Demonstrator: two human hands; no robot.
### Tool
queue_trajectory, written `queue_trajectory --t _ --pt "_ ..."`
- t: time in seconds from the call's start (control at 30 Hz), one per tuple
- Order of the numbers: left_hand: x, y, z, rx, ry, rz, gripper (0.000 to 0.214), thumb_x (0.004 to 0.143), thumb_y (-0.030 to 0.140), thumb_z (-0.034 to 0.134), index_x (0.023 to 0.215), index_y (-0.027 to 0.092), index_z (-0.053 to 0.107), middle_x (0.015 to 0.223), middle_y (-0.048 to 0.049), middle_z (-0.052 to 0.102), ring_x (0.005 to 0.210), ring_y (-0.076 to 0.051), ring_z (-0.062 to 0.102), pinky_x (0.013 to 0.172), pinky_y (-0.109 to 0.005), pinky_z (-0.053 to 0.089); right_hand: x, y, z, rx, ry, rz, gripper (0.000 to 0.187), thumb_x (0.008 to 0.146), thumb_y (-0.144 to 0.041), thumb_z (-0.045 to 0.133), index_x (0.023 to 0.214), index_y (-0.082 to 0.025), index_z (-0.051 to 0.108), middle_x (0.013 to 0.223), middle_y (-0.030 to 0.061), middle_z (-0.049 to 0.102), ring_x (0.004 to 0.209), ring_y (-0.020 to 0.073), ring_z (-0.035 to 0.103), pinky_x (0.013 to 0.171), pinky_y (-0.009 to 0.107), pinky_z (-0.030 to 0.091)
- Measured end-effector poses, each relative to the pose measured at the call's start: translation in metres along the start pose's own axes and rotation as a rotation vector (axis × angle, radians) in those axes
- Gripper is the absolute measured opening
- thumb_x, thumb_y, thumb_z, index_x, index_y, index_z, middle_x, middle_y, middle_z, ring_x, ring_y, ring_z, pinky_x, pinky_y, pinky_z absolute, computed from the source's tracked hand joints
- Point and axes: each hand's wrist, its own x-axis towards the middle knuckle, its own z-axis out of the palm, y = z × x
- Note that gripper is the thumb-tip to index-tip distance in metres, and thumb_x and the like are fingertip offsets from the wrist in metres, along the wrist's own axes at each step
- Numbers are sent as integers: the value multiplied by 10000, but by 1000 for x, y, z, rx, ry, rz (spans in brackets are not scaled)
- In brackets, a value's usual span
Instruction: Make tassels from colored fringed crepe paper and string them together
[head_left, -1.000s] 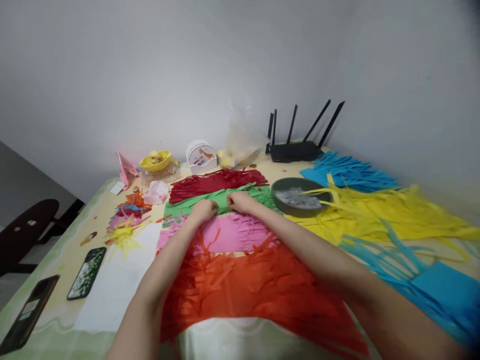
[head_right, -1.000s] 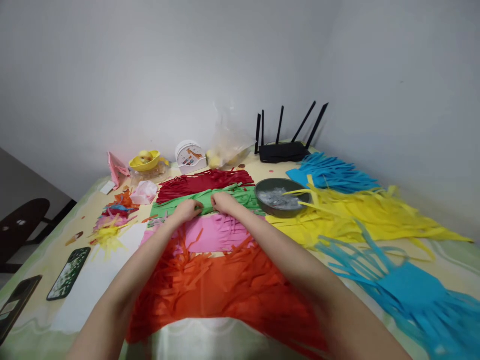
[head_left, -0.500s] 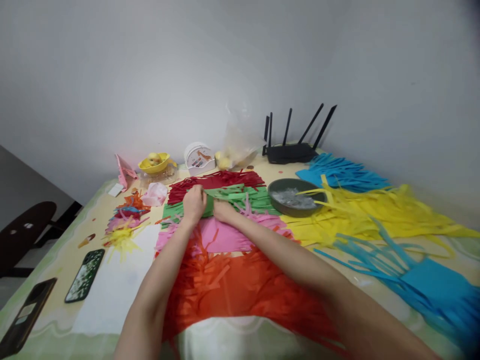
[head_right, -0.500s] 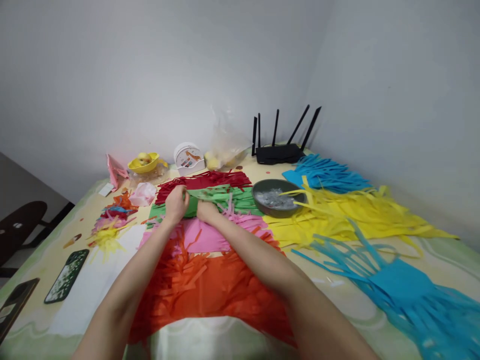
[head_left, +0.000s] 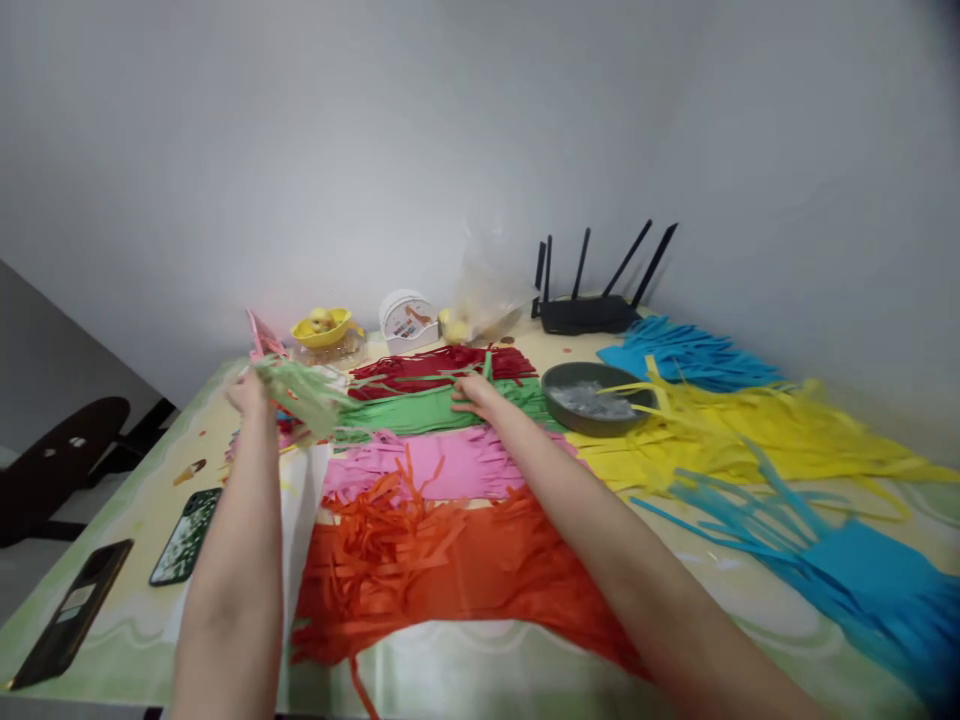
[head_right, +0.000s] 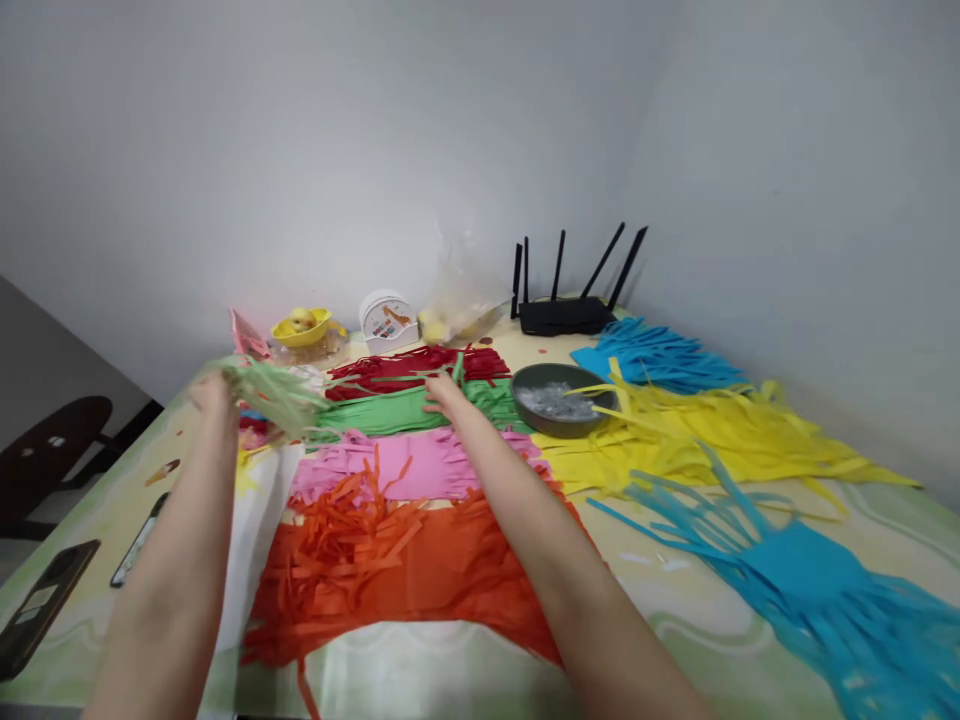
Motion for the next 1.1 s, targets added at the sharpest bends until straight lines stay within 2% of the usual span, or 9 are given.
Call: queue_trajectory --t 0.13,0.23,0.37,0.47,0.53,0.7,0.8,0.97,1.1 --pt "17 35 -73 119 354 36 182 874 146 417 998 159 549 1067 -74 598 996 -213 559 925 -390 445 -15 -11 -16 79 -19 32 265 935 -326 549 1107 -128 586 1016 59 633 828 152 635 715 328 555" --pt "-17 65 -96 450 148 429 94 809 212 515 876 189 576 901 -38 630 891 -217 596 832 -348 472 -43 -37 -21 80 2 -26 242 952 -298 495 953 -96 626 861 77 663 730 158 643 676 325 554" --pt "-91 95 -82 647 -248 604 43 775 192 537 791 213 571 747 -20 625 694 -212 605 635 -298 458 -109 -89 -10 65 76 -275 224 889 -306 564 1058 -174 627 1097 79 663 1024 199 607 930 344 479" --pt "-131 109 -67 544 -461 617 100 790 163 525 846 223 582 748 -20 651 686 -212 621 589 -285 439 -154 -117 10 -51 113 -623 499 807 -339 646 1264 -180 523 1294 97 564 1211 234 490 1058 381 373" --pt "-147 115 -62 436 -534 631 144 781 132 519 857 224 600 776 -23 675 724 -210 636 618 -288 452 -168 -122 21 -151 136 -717 595 788 -324 645 1327 -153 459 1323 140 531 1230 263 466 1051 417 373" --pt "-165 124 -62 224 -633 625 177 754 106 516 813 215 641 766 -23 689 713 -189 632 650 -283 469 -165 -111 13 -299 230 -647 301 807 -158 555 1105 -162 602 1072 109 660 1019 239 581 899 355 442" --pt "-164 120 -64 87 -746 573 112 772 156 542 757 198 645 715 -7 676 666 -161 609 610 -256 446 -168 -111 -15 -370 167 -569 149 826 -134 532 907 -170 651 838 49 693 786 185 625 734 270 440" --pt "-146 95 -69 20 -957 473 187 835 267 515 751 167 648 737 -21 680 705 -164 619 657 -257 468 -186 -127 -62 -522 193 -593 144 821 -136 551 924 -167 645 862 43 701 764 174 628 674 237 393" --pt "-147 91 -76 258 -797 526 202 814 293 588 943 161 671 1057 -112 678 1019 -268 606 886 -393 464 -195 -144 -77 -862 186 -521 117 857 -177 522 877 -169 637 783 69 681 706 202 615 588 258 326"
